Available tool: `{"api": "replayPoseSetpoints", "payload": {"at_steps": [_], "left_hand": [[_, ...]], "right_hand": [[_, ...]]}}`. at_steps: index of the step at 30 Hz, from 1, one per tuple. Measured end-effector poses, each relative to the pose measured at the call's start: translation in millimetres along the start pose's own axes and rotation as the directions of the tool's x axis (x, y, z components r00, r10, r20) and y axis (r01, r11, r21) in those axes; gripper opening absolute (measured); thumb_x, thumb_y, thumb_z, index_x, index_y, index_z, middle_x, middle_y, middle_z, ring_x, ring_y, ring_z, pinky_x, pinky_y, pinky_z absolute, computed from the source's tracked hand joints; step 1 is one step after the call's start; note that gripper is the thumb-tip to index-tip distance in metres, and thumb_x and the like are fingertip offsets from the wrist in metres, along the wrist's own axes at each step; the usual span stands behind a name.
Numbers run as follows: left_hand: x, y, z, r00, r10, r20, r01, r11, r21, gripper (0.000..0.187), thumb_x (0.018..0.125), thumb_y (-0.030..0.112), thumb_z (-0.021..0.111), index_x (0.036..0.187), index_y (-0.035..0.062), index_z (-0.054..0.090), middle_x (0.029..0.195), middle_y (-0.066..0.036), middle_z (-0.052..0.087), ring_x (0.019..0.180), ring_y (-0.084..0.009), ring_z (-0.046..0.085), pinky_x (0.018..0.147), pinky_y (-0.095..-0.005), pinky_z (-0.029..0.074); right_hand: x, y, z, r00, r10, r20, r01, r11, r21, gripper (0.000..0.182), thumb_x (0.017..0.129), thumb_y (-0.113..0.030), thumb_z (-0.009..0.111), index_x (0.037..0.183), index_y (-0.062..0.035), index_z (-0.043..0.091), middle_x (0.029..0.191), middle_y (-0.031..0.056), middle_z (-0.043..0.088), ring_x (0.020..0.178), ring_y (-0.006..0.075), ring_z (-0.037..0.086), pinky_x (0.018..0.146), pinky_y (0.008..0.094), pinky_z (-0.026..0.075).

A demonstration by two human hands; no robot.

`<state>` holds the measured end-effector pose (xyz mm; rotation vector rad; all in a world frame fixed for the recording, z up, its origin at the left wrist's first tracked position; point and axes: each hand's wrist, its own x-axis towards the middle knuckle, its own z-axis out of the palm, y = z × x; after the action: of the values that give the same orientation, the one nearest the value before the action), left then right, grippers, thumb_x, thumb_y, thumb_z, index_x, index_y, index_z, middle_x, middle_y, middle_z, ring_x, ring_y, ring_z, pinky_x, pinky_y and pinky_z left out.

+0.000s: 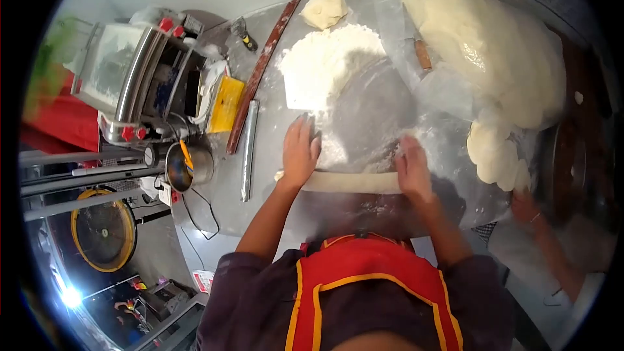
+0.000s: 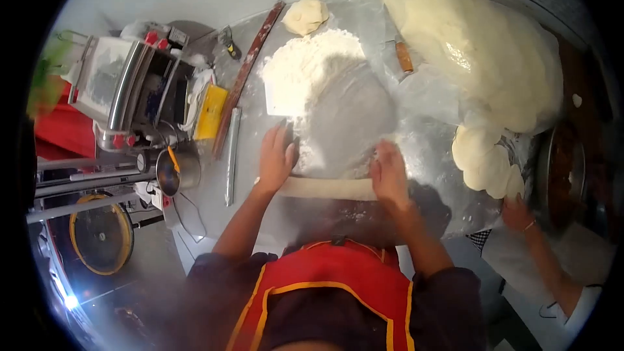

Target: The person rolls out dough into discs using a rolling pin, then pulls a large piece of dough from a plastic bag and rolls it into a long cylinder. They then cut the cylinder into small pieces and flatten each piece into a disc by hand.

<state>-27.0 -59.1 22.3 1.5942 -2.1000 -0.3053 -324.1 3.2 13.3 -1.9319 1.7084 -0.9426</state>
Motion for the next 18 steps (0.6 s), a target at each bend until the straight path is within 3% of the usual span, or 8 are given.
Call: {"api": "replayPoseSetpoints", "payload": {"at_steps": [5, 9, 12, 13, 18], "left_hand": [[12, -1, 35, 0.996, 0.005, 0.085, -0.007, 1.000, 0.027, 0.064, 0.089, 0.024, 0.063, 0.144, 0.0024, 0.037, 0.151, -0.024, 0.030, 0.140, -0.0410, 0.029, 0.114, -0.0477, 0.027], [-3, -6, 30, 0.986, -0.048, 0.157, 0.038, 0.997, 0.064, 0.064, 0.091, 0.029, 0.061, 0.144, 0.0015, 0.037, 0.153, -0.024, 0.027, 0.142, -0.0409, 0.025, 0.115, -0.0488, 0.025], [-39, -11, 14, 0.984, -0.116, 0.139, 0.110, 0.993, 0.049, 0.061, 0.092, 0.029, 0.060, 0.143, 0.0017, 0.040, 0.151, -0.023, 0.030, 0.142, -0.0398, 0.026, 0.115, -0.0492, 0.024], [-52, -12, 8, 0.983, -0.140, 0.122, 0.135, 0.990, 0.046, 0.059, 0.092, 0.029, 0.059, 0.142, 0.0019, 0.041, 0.150, -0.023, 0.032, 0.141, -0.0393, 0.027, 0.114, -0.0492, 0.024], [-103, -7, -19, 0.964, -0.085, 0.250, 0.068, 0.995, 0.074, 0.045, 0.095, 0.027, 0.055, 0.133, 0.0046, 0.052, 0.142, -0.017, 0.047, 0.136, -0.0371, 0.036, 0.115, -0.0485, 0.025]], "right_hand": [[12, -3, 8, 0.985, 0.170, 0.007, -0.169, 0.983, -0.077, 0.052, 0.091, -0.009, 0.055, 0.140, 0.0031, 0.041, 0.144, 0.0282, 0.039, 0.134, 0.0428, 0.036, 0.112, 0.0456, 0.030], [20, -10, 18, 0.976, 0.185, 0.112, -0.174, 0.980, -0.100, 0.058, 0.092, -0.012, 0.054, 0.143, 0.0068, 0.033, 0.148, 0.0286, 0.033, 0.138, 0.0429, 0.032, 0.115, 0.0445, 0.028], [42, -15, 42, 0.985, 0.011, 0.174, -0.008, 1.000, -0.019, 0.061, 0.093, -0.012, 0.054, 0.145, 0.0065, 0.029, 0.149, 0.0292, 0.032, 0.140, 0.0429, 0.029, 0.116, 0.0433, 0.027], [56, -16, 54, 0.966, 0.026, 0.256, -0.016, 0.999, -0.039, 0.063, 0.092, -0.012, 0.055, 0.146, 0.0066, 0.027, 0.149, 0.0290, 0.032, 0.141, 0.0427, 0.028, 0.117, 0.0427, 0.026], [141, -13, 123, 0.975, -0.137, 0.176, 0.133, 0.991, 0.036, 0.061, 0.094, -0.020, 0.054, 0.144, 0.0067, 0.031, 0.148, 0.0307, 0.032, 0.139, 0.0427, 0.030, 0.115, 0.0456, 0.027]]}}
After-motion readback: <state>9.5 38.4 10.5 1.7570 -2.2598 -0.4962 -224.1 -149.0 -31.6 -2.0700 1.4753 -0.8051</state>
